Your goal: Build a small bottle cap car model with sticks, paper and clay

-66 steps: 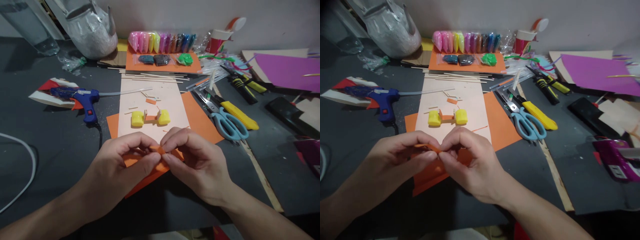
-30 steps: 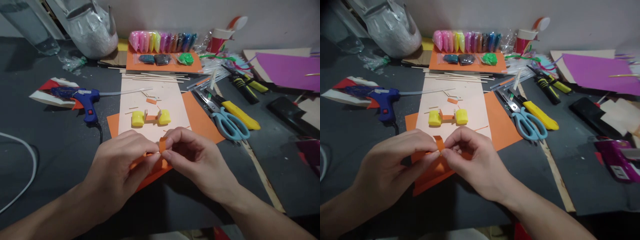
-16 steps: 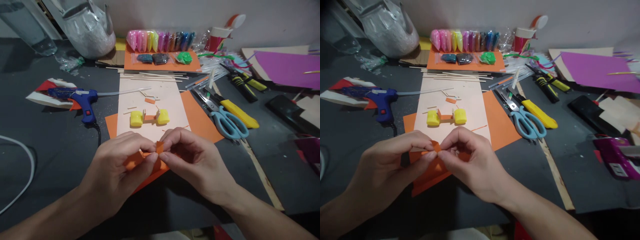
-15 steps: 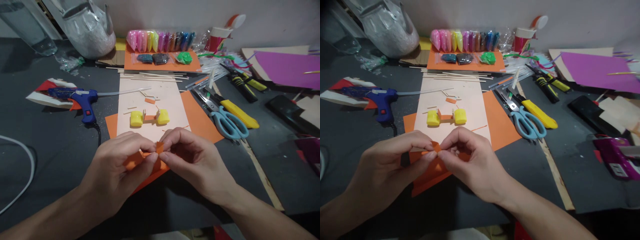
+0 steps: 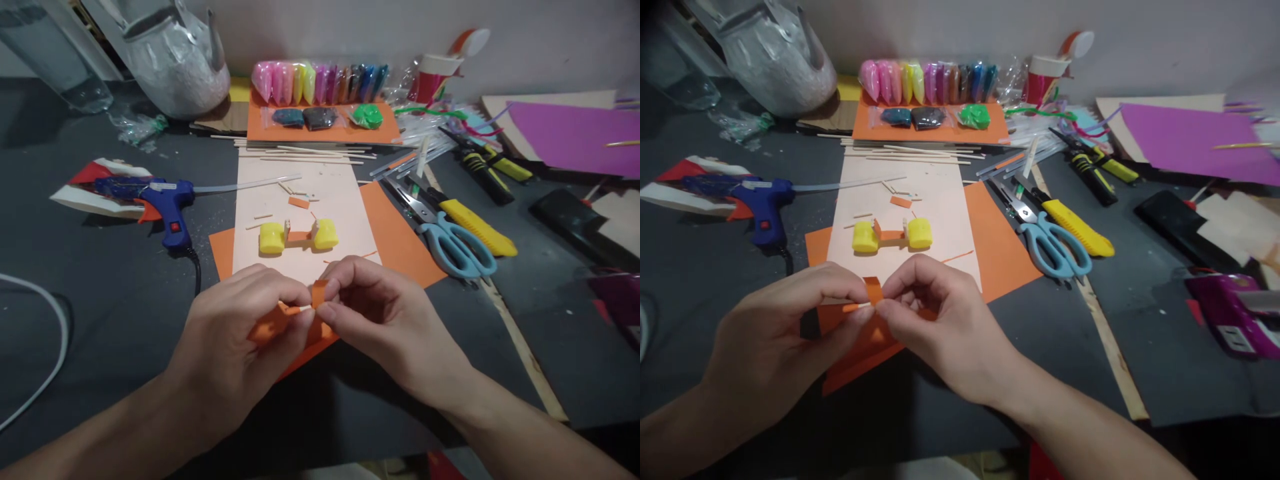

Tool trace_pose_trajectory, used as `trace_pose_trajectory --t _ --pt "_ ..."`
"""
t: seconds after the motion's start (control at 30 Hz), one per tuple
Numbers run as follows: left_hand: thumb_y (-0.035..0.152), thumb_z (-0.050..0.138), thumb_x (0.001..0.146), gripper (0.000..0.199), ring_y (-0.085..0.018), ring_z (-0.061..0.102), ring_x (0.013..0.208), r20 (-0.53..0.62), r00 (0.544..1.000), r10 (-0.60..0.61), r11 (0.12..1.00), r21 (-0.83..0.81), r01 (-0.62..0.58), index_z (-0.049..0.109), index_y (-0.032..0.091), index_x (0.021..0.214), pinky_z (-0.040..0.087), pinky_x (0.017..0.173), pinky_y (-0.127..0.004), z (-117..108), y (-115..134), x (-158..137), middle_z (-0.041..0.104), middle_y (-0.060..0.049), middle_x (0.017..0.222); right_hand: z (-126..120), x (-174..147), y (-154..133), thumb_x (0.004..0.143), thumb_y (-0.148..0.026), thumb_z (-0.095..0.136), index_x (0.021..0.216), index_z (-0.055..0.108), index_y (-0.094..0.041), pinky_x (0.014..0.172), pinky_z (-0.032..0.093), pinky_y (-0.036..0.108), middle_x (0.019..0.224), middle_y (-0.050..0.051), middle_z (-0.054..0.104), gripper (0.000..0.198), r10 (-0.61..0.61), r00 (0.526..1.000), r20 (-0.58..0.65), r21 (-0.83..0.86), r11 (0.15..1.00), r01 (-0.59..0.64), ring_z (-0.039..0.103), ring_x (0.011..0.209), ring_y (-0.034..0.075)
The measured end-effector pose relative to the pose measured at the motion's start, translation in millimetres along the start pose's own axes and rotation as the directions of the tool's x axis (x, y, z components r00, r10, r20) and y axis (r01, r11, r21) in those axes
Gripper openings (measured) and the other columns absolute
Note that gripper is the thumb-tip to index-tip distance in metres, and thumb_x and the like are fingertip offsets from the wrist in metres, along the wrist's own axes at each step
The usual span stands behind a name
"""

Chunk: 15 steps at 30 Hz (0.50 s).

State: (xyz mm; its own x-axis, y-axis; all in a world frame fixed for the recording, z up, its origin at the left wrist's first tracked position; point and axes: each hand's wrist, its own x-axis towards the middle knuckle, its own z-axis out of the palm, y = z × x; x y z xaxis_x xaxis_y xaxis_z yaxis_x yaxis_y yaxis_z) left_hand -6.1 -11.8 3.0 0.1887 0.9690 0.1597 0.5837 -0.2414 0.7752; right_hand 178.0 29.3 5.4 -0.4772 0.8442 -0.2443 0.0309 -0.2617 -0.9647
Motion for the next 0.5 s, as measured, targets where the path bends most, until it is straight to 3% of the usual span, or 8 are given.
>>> trace_pose_trajectory --t 0.5 --pt "0.024 0.064 0.090 0.005 -0.009 0.069 0.080 0.049 0.985 -0.165 0.965 -0.196 0.172 0.069 0.025 0.089 0.051 0.071 -0.016 0.1 -0.1 2.3 0.075 0.006 0.086 1.5 -1.8 8.0 0.086 -0.012 0.063 0.081 0.060 -0.020 0.061 0.045 0.019 0.073 -0.004 0.058 0.010 -0.272 0.962 -0.027 -0.214 0.941 0.260 0.053 0.067 0.008"
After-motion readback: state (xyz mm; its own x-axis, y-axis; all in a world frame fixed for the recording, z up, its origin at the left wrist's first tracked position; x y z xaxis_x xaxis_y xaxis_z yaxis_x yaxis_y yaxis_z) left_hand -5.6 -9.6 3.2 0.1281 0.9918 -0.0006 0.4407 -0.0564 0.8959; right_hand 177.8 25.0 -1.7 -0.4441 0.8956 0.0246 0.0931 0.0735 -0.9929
